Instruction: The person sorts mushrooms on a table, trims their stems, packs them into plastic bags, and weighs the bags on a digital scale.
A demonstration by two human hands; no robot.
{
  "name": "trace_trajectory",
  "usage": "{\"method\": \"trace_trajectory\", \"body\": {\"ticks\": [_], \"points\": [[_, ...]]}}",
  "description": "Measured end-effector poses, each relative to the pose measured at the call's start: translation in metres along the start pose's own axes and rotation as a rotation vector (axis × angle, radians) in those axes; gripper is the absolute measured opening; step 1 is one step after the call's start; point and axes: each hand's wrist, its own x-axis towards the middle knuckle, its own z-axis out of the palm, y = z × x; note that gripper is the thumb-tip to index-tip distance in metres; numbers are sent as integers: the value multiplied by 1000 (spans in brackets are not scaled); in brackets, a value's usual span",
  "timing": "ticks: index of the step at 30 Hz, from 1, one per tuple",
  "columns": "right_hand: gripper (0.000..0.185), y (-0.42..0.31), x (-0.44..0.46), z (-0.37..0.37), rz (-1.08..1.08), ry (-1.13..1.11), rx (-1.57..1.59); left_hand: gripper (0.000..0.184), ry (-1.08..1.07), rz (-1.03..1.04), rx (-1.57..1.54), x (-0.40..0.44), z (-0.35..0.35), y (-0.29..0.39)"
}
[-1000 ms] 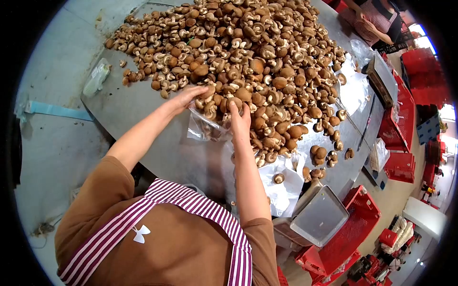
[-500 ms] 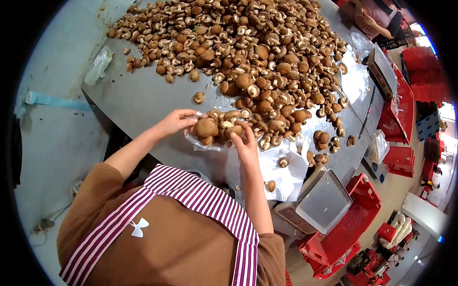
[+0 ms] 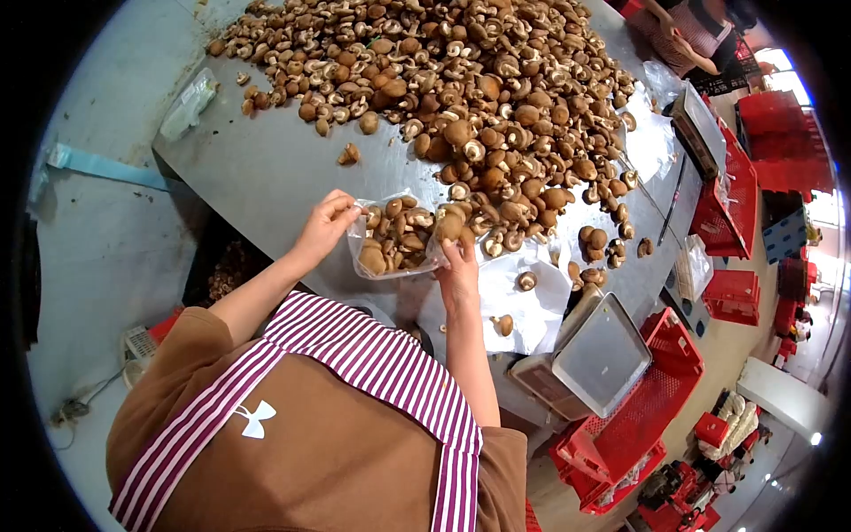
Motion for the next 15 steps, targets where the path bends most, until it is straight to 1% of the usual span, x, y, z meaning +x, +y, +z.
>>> {"method": "trace_trajectory", "body": {"ticks": [2,3,5,6,7,8,9,11,12,13,14,15], "points": [[50,7,3,-3,3,17,-99,20,-12,-20,71,-8,0,9],[48,8,6,-2,-17,7,-114,20,-7,-17,73,-8,1,9],[44,8,7,-7,-13,-10,-94,20,-25,-141,-289,-11,6,7],[41,3,2,-5,-6,-22,-75,20,-25,-138,-291,-14,4,16],[41,-6,-7,2,-8,-21,-77,20,-32,-87,-317,-18,-3,33],[39,-16,-18,9,-109,-57,-34,20,-39,-39,-342,-22,-7,45],[37,-22,-25,14,-207,-94,8,20,-38,-41,-344,-26,-9,50],[35,-25,-26,12,-266,-50,-49,21,-33,-25,-414,-30,-12,57],[33,-24,-25,9,-303,-39,-76,21,-34,-20,-413,-28,-13,50],[33,-23,-24,4,-306,-40,-75,22,-32,-97,-372,-24,-14,38],[29,-20,-22,-4,-272,-4,-255,22,-30,-175,-330,-23,-15,29],[24,-18,-21,-8,-237,35,-433,22,-33,-172,-328,-22,-16,30]]}}
